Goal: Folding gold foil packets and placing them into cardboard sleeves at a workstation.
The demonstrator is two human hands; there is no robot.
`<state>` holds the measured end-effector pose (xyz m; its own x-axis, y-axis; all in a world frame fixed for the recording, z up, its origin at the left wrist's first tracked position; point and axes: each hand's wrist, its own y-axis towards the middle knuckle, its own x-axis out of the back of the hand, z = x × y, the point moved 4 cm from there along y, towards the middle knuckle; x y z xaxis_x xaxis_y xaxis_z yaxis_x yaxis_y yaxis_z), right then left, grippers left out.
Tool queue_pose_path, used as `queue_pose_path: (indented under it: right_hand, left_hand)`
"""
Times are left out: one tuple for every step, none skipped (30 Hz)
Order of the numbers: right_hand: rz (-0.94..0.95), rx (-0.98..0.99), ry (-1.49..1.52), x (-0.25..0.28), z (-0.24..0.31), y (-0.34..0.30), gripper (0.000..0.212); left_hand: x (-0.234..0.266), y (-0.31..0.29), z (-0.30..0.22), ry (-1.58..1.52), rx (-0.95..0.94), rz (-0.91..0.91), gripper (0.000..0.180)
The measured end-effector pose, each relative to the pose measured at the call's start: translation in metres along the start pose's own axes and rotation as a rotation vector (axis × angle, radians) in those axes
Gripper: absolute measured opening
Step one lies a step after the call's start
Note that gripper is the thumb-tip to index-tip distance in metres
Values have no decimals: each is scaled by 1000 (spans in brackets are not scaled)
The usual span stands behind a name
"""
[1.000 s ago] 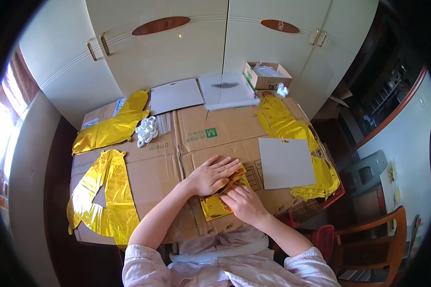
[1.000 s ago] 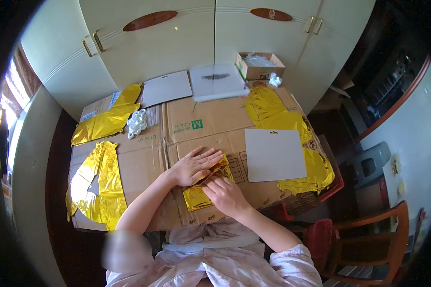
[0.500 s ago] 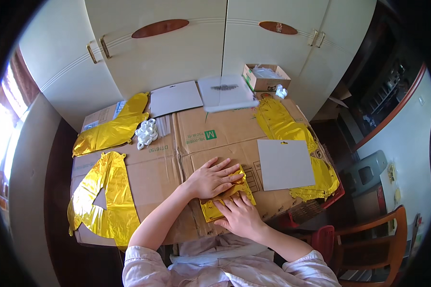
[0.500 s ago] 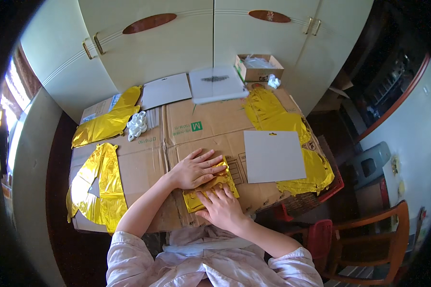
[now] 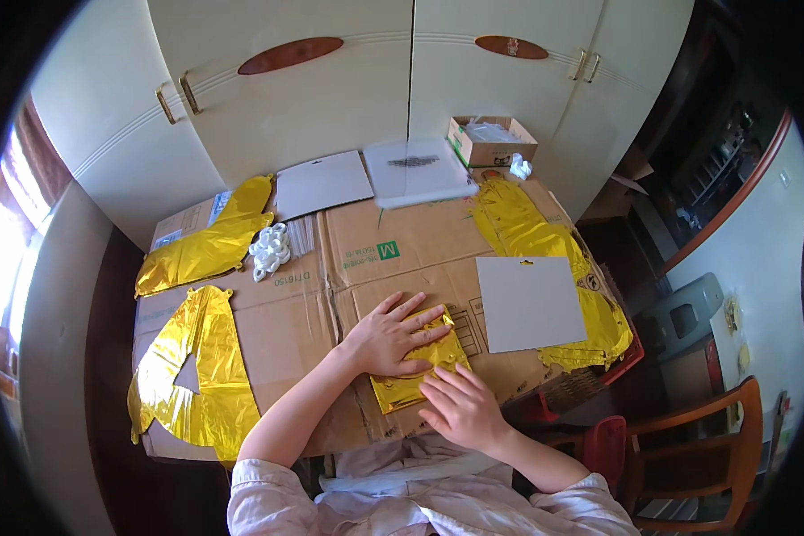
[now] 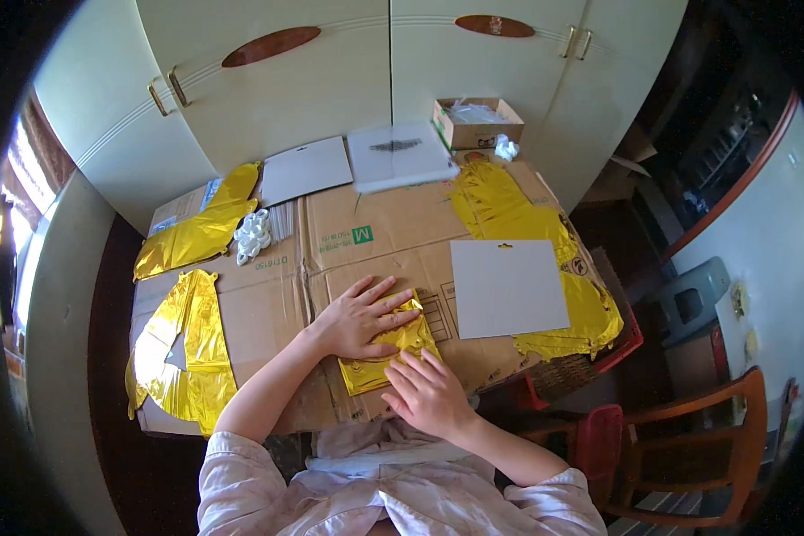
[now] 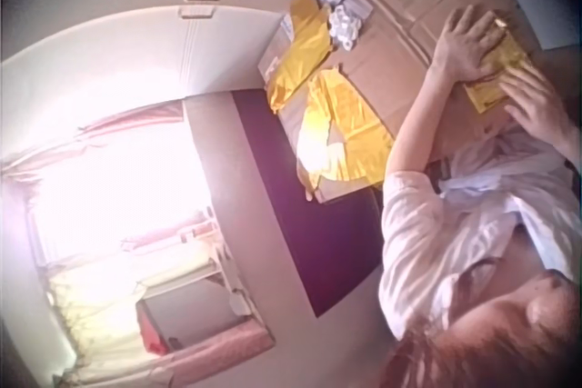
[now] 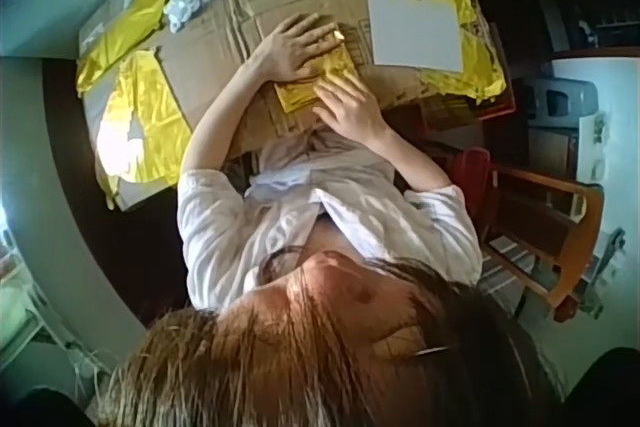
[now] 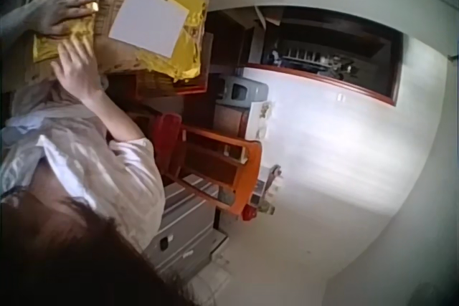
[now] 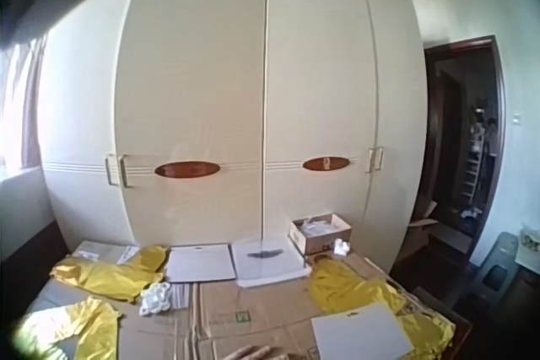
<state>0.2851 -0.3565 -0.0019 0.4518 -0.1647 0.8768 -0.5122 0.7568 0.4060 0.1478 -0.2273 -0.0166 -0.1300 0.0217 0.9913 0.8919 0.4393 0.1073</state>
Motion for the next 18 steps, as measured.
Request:
queue_pose_path:
  right_hand:
    - [-36,-24,54,3,-4,-1,41]
    - [-73,-52,106,6,-7,-2,38]
    - [-74,-69,87,9,-10,3,38]
    - [-65,-40,37,9,-12,8,39]
    - [-58,-11,-13,9,-14,15,40]
    - [-52,19,-63,7,-15,19,41]
    - [-15,25,-68,1,-18,16,44]
    - [6,19,-69,-2,-19,14,45]
    - [27,13,-69,-5,-19,12,45]
    - [48,7,-69,-7,-19,12,45]
    - [53,14,-75,-7,-20,11,45]
    - [59,21,-81,-7,-21,10,45]
    - [64,27,-86,-7,-21,9,45]
    - [61,28,-83,-7,-21,9,44]
    - [57,29,-80,-8,-21,9,43]
    - [54,30,-77,-9,-21,8,42]
    - [64,28,-74,-10,-22,8,41]
    - [75,26,-71,-10,-22,7,40]
  left_hand:
    - [1,-1,0,21,2,7,68]
    - [2,0,0,42,0,12,71]
    - [2,1,0,62,-3,18,73]
    - [1,1,0,46,7,14,75]
    - [0,1,1,34,16,11,78]
    - [-1,1,2,23,26,8,80]
    - [-1,0,2,4,25,9,83]
    - [-2,0,1,-16,27,10,86]
    - [-1,0,1,-36,29,11,88]
    - [0,0,2,-30,31,20,89]
    - [3,1,0,-31,31,31,90]
    - [4,1,-1,-32,31,42,90]
    - [4,1,-1,-42,34,44,92]
    - [5,2,-1,-47,36,45,93]
    - [6,2,-1,-52,39,47,94]
    - [6,1,-1,-39,31,40,93]
    - [7,1,-2,-24,24,31,91]
    - [7,1,-2,-9,16,22,90]
